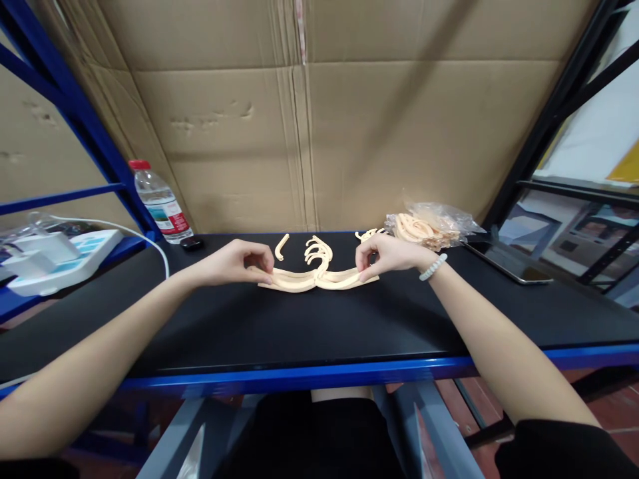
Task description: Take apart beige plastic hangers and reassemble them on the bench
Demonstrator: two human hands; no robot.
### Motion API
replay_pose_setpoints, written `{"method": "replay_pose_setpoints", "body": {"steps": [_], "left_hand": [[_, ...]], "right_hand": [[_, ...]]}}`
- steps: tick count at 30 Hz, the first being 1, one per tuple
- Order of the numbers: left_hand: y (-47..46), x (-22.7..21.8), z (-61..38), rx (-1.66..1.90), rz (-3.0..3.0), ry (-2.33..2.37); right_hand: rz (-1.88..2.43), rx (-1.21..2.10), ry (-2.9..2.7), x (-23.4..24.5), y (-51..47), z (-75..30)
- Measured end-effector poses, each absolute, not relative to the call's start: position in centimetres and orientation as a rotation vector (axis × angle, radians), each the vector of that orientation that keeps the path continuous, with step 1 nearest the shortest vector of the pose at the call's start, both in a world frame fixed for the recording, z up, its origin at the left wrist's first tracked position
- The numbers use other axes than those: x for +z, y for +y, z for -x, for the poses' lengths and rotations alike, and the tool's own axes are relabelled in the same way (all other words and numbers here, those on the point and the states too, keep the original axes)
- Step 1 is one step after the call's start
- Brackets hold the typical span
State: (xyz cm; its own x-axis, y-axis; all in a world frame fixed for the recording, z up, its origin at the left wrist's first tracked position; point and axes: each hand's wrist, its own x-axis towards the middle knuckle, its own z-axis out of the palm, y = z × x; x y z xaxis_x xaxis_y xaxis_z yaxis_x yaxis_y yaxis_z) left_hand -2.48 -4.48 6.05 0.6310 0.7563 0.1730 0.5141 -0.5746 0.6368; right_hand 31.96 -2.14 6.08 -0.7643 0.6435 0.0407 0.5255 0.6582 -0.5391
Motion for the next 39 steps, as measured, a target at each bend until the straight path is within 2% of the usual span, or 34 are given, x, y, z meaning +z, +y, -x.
{"method": "replay_pose_setpoints", "body": {"steps": [6,13,29,39], "left_hand": [[-5.3,5.6,1.8,0.250,-2.767,0.929],[-6.0,5.4,1.3,0.165,-2.990,0.998],[-5.4,4.1,1.6,0.229,-3.005,0.928],[-4.7,3.3,1.4,0.262,-2.945,0.916]], "right_hand": [[0.991,0.668,-2.766,5.3,-2.5,-31.0],[0.989,0.443,-2.843,4.9,-2.5,-30.8],[1.032,0.334,-2.797,4.8,-2.2,-31.2],[1.220,0.416,-2.791,4.7,-1.4,-31.5]]}}
